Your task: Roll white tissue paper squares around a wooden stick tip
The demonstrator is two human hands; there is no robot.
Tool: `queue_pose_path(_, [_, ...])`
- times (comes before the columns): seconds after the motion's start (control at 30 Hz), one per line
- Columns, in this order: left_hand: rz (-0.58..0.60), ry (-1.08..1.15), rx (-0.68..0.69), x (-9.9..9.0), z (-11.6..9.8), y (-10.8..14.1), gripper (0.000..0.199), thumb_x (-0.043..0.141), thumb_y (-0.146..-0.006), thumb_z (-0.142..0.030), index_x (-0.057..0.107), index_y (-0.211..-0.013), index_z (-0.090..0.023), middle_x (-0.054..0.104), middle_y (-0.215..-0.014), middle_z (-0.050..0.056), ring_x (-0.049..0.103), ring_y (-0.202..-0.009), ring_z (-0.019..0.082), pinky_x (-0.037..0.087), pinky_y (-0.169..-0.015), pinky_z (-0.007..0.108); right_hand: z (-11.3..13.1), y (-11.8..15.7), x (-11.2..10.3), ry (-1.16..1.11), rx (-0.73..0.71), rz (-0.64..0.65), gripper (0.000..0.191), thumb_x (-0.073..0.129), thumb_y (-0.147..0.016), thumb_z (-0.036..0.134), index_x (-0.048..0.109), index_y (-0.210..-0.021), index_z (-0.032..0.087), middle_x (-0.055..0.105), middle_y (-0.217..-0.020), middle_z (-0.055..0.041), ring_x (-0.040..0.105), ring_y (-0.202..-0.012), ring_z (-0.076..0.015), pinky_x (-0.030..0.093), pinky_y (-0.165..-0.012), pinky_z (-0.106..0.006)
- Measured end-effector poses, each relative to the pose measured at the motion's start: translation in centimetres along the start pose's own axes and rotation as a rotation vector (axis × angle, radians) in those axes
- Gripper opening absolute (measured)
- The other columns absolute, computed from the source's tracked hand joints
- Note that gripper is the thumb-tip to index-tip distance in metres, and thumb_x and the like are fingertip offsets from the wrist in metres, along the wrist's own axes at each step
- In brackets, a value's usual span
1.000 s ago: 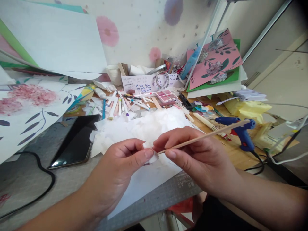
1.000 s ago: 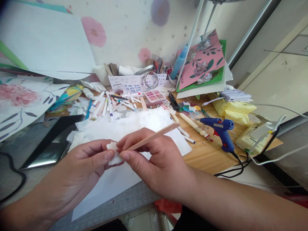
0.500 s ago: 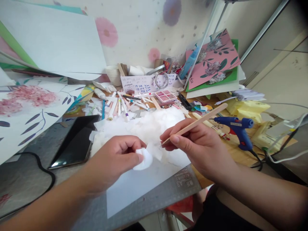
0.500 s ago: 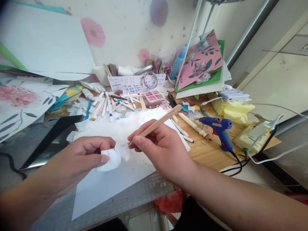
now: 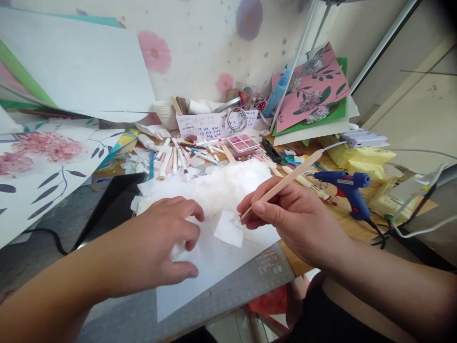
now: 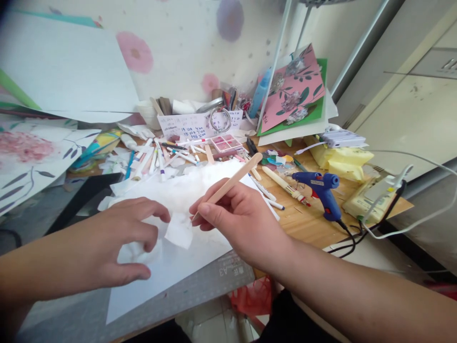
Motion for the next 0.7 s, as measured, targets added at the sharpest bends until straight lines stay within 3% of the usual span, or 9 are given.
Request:
queue_pose_path(0.07, [0.007,0.017,0.005,0.6,-0.6,-0.1,0.020,0.078,-0.072,-0.039,0.068,-0.061,-0.024,0.073,-0.091,0.004,0.064,-0.084,0.025,0.043,-0.079,0.032,0.0,0.1,0.4,-0.016,0.005,0.031,0.007,0.074,-0.082,0.024,0.069,-0.079,0.019,0.074,-0.078,-0.0014,0.069,-0.067,-0.0105,0.058,-0.064,-0.021])
queue_pose_path(0.13, [-0.109,0.186,-0.103,0.9,-0.2,0.1,0.022,0.067,-0.083,-0.045,0.068,-0.074,-0.026,0.069,-0.076,0.002,0.061,-0.071,0.021,0.043,-0.067,0.029,0.1,0.2,0.9,-0.021,0.007,0.061,0.009,0.075,-0.082,0.025,0.069,-0.079,0.019,0.073,-0.077,-0.0014,0.069,-0.067,-0.0104,0.057,-0.064,-0.021])
queue_pose_path(0.23, [-0.118,0.566,-0.237,3.1,0.6,0.6,0.022,0.075,-0.076,-0.042,0.068,-0.091,-0.027,0.064,-0.070,-0.003,0.054,-0.060,0.016,0.040,-0.056,0.025,0.3,0.3,1.4,-0.002,-0.005,0.088,0.012,0.076,-0.082,0.027,0.067,-0.079,0.019,0.072,-0.076,-0.0013,0.068,-0.067,-0.0110,0.056,-0.064,-0.023])
queue_pose_path(0.33, [-0.066,0.744,-0.290,4.9,0.7,0.8,0.013,0.073,-0.079,-0.035,0.067,-0.076,-0.024,0.060,-0.059,-0.004,0.053,-0.057,0.014,0.040,-0.055,0.024,0.5,0.4,1.7,0.035,-0.033,0.101,0.009,0.073,-0.084,0.024,0.067,-0.081,0.020,0.073,-0.079,-0.0014,0.068,-0.069,-0.0118,0.056,-0.066,-0.024])
queue_pose_path(0.47, [-0.146,0.853,-0.312,4.7,1.2,0.9,0.010,0.073,-0.080,-0.028,0.067,-0.073,-0.023,0.060,-0.059,-0.006,0.052,-0.055,0.011,0.040,-0.054,0.021,0.9,0.3,1.5,0.067,-0.091,0.086,0.006,0.071,-0.085,0.020,0.067,-0.082,0.021,0.074,-0.083,-0.0016,0.070,-0.077,-0.0142,0.055,-0.071,-0.027])
queue_pose_path(0.7, [-0.119,1.081,-0.340,5.3,0.8,0.9,0.012,0.073,-0.079,-0.025,0.070,-0.069,-0.020,0.063,-0.059,-0.003,0.052,-0.056,0.010,0.041,-0.055,0.020,1.6,0.6,1.8,0.069,-0.184,0.107,0.005,0.071,-0.087,0.018,0.067,-0.086,0.020,0.074,-0.088,-0.0019,0.073,-0.082,-0.0156,0.057,-0.073,-0.028])
Point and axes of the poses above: each hand's wrist, its own y-axis away from the middle knuckle, its own x-axis out of the palm, z = x × y, the point moved 8 cm from there along -y, towards the middle knuckle
